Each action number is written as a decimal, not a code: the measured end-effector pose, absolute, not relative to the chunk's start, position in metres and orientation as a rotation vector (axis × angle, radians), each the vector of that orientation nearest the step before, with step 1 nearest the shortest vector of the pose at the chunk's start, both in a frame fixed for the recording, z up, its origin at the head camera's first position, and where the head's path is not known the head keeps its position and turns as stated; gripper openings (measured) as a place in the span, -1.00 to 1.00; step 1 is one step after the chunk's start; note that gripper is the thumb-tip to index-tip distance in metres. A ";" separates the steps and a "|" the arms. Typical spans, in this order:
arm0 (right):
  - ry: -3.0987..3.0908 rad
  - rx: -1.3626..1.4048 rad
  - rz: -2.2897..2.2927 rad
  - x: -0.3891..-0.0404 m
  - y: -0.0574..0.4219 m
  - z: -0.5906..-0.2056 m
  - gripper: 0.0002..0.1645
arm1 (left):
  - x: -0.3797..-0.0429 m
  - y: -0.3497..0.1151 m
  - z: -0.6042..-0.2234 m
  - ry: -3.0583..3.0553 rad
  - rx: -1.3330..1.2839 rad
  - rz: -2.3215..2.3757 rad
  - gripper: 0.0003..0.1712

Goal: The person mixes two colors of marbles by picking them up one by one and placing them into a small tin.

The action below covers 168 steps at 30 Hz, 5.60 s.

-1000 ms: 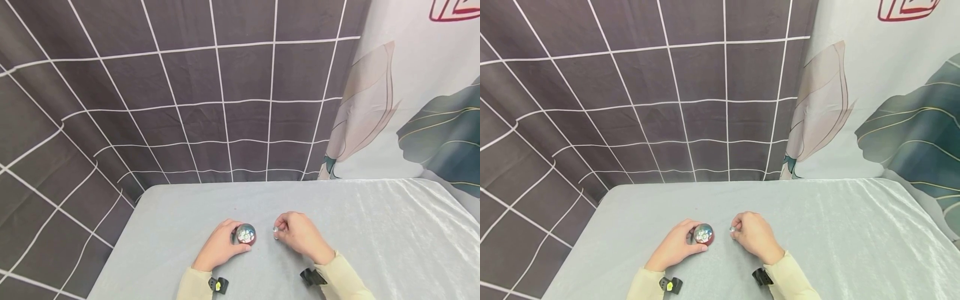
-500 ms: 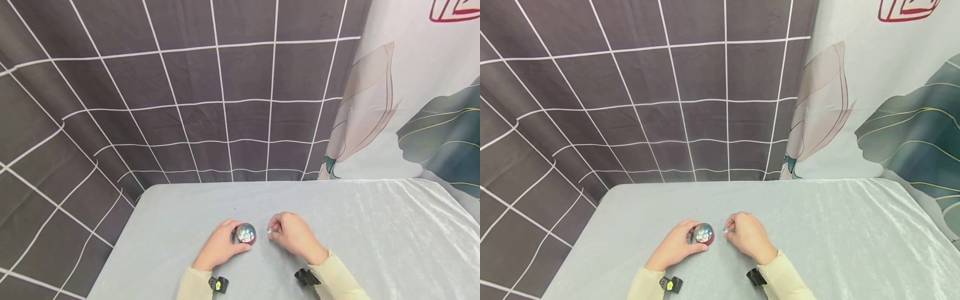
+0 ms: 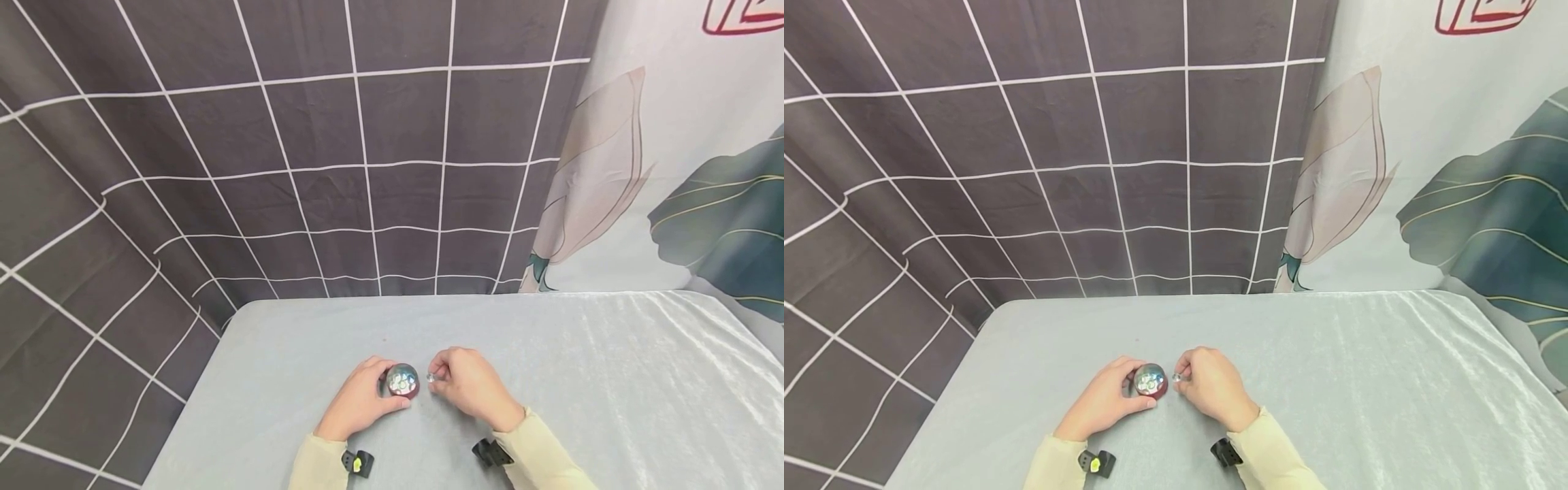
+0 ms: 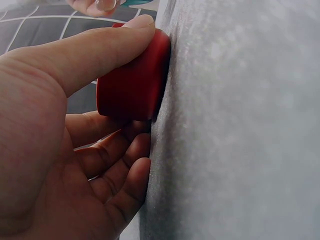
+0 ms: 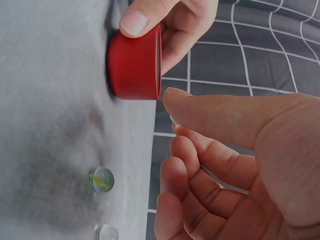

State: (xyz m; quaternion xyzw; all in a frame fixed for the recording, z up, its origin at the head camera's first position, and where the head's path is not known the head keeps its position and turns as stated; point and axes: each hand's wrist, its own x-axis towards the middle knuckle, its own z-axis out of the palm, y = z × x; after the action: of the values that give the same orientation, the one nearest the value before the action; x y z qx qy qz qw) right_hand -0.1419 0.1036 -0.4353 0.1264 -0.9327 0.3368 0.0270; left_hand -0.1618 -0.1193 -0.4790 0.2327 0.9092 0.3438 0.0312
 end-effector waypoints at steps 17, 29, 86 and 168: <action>-2.868 0.453 1.021 -0.144 0.091 -0.435 -0.78 | -0.163 -0.119 -0.480 2.802 0.716 1.065 -0.34; -2.856 0.492 1.049 -0.146 0.084 -0.439 -0.80 | -0.163 -0.119 -0.481 2.802 0.730 1.066 -0.34; -2.849 0.509 1.087 -0.151 0.073 -0.443 -0.79 | -0.163 -0.118 -0.479 2.800 0.754 1.080 -0.39; -2.894 0.149 1.180 -0.149 0.159 -0.450 -0.86 | -0.161 -0.119 -0.476 2.796 0.718 1.047 -0.32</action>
State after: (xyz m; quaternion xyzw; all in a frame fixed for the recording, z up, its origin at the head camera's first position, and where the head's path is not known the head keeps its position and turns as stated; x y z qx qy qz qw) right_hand -0.1494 0.1589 -0.4503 0.0476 -0.9249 0.3772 0.0063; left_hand -0.1609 -0.1187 -0.4759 0.2335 0.9100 0.3408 0.0353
